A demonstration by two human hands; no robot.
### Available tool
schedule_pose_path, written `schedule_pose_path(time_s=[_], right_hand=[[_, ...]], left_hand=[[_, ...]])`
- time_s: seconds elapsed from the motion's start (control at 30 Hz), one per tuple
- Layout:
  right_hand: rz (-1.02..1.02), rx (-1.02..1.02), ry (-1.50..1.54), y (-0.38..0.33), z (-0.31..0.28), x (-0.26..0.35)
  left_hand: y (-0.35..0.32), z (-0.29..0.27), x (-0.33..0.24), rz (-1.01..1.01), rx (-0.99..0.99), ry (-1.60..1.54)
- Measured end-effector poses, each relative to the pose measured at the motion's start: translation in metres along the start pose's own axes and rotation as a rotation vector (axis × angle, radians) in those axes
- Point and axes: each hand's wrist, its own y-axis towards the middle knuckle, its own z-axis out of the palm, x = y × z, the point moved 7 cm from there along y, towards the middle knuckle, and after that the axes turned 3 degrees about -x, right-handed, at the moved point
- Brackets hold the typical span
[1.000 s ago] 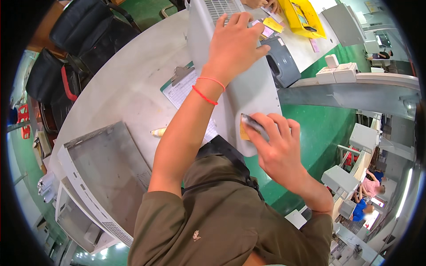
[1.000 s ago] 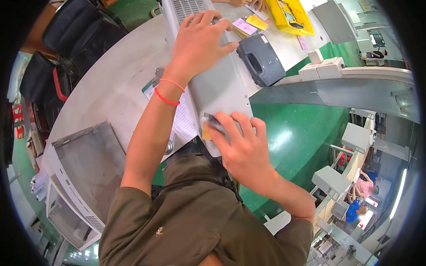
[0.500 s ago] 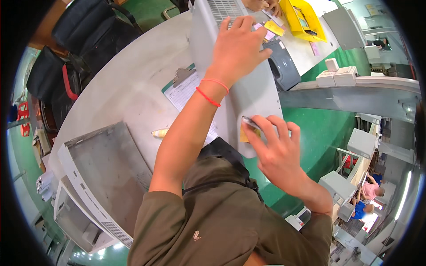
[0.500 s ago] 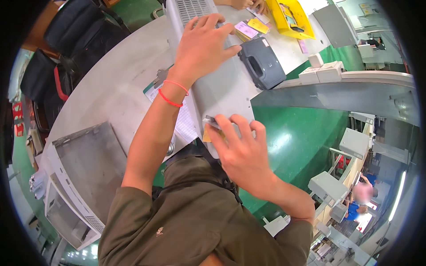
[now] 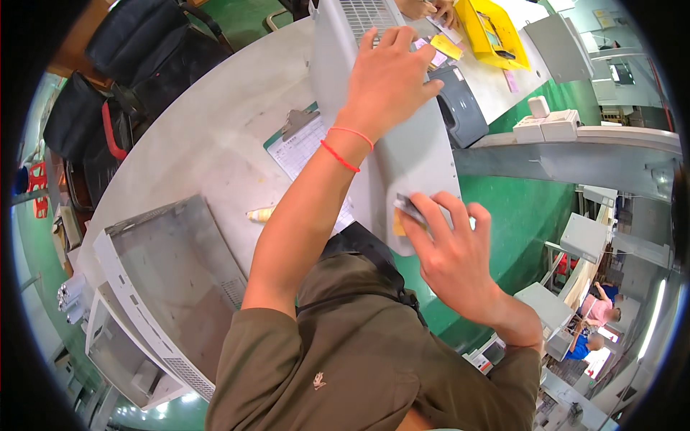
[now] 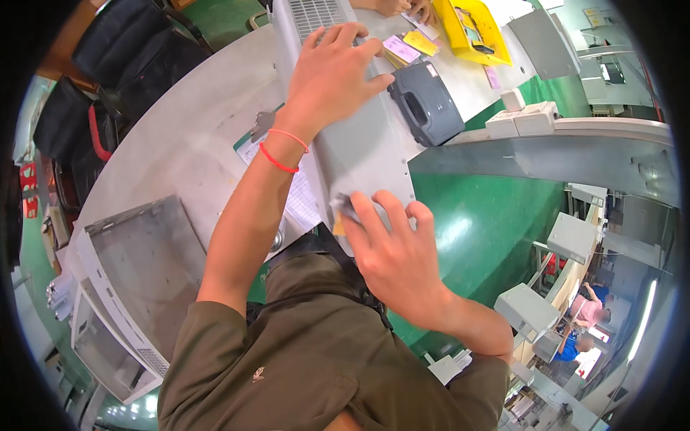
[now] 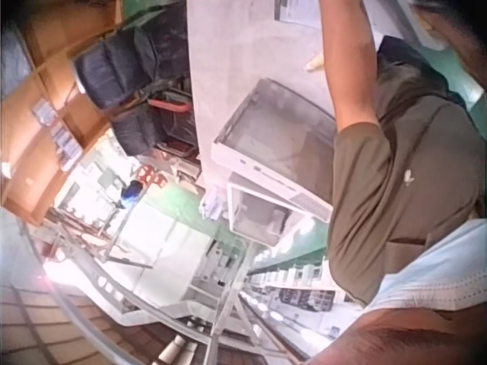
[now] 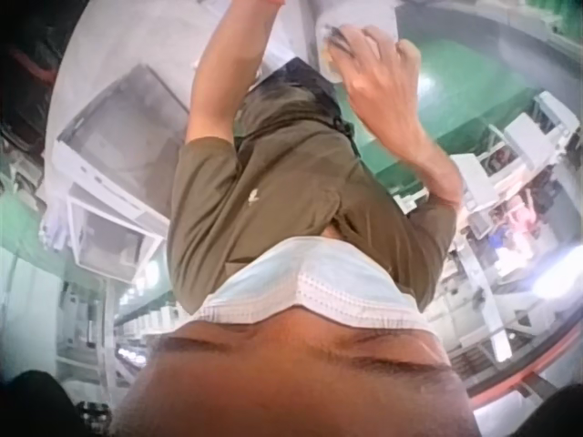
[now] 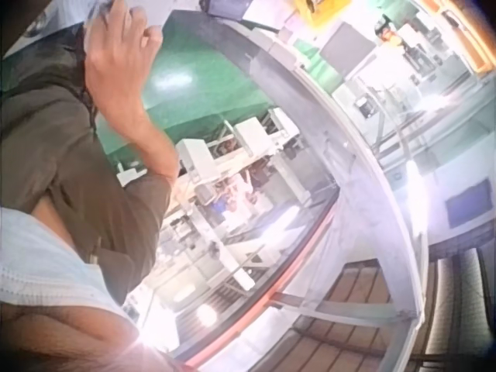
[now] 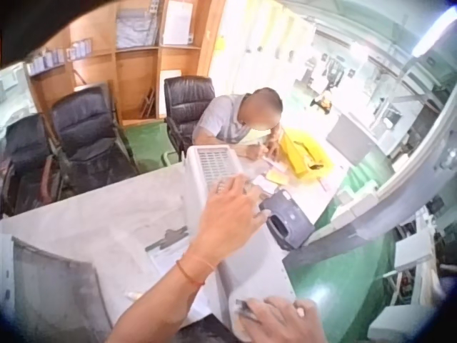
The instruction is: Sanding a metal housing, applying a sticker, and preparing a spray can for coating.
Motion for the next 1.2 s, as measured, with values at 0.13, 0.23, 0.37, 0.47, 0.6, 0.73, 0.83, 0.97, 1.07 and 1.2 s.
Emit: schedule_pose_path(time_s=[0.13, 0.23, 0.37, 0.47, 0.6, 0.73, 0.83, 0.97, 1.07, 1.2], right_hand=[[-0.006, 0.012, 0.036, -0.004, 0.000, 0.001], [-0.016, 0.000, 0.027, -0.007, 0.002, 0.000], [-0.004, 0.007, 0.059, -0.004, 0.001, -0.001], [0.010, 0.014, 0.092, -0.007, -0.001, -0.002], [0.020, 0.027, 0.069, 0.005, 0.003, -0.009], [0.027, 0.054, 0.096, -0.007, -0.002, -0.006], [0.035, 0.045, 0.068, 0.001, -0.001, -0.008], [0.041, 0.049, 0.103, -0.007, -0.001, -0.008], [0.033, 0.063, 0.077, -0.001, 0.001, -0.009], [0.037, 0.041, 0.101, -0.006, 0.001, -0.010]], left_hand=[[0.001, -0.003, 0.000, -0.007, 0.023, -0.024], [0.000, -0.003, 0.000, -0.005, 0.012, -0.019], [0.000, -0.002, 0.002, -0.007, 0.006, -0.026], [0.000, -0.002, 0.000, -0.006, 0.010, -0.015], [0.002, -0.001, 0.001, -0.014, 0.027, -0.008], [0.000, -0.002, 0.001, -0.004, 0.006, -0.005], [0.002, 0.000, 0.000, -0.004, 0.016, 0.000], [0.001, -0.001, 0.000, -0.008, 0.021, -0.006], [0.001, -0.001, 0.001, -0.011, 0.011, -0.007], [0.001, -0.002, 0.000, -0.008, 0.005, -0.023]])
